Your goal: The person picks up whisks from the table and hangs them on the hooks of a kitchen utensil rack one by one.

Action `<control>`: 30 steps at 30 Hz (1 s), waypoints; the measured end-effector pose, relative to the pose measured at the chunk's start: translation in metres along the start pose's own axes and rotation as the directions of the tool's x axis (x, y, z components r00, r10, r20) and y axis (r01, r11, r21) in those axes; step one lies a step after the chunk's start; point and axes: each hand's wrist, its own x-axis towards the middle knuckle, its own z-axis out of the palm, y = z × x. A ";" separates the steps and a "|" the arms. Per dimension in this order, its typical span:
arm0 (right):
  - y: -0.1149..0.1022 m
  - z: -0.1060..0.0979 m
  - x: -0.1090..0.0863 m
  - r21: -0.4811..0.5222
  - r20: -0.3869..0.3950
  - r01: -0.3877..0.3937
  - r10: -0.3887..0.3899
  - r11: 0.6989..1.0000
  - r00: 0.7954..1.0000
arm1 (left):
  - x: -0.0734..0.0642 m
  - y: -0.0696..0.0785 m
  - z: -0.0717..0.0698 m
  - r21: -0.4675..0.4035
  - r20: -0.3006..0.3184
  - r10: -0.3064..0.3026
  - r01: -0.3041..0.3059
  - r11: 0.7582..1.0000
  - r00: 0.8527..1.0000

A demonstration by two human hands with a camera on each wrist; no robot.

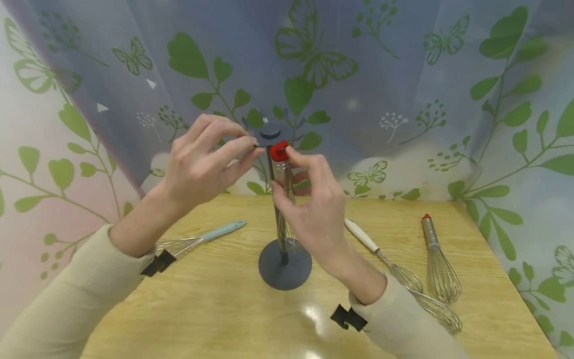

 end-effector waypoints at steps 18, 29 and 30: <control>0.006 0.008 -0.001 0.007 -0.048 0.021 -0.021 1.000 0.999 | -0.002 0.001 0.000 0.004 0.008 -0.017 0.017 1.000 1.000; 0.008 0.009 -0.002 -0.028 -0.053 0.047 -0.049 0.998 0.997 | -0.003 0.002 0.001 0.002 0.010 -0.021 0.021 1.000 1.000; 0.008 0.009 -0.002 -0.031 -0.053 0.050 -0.051 0.998 0.997 | -0.003 0.003 0.001 0.002 0.009 -0.021 0.021 1.000 1.000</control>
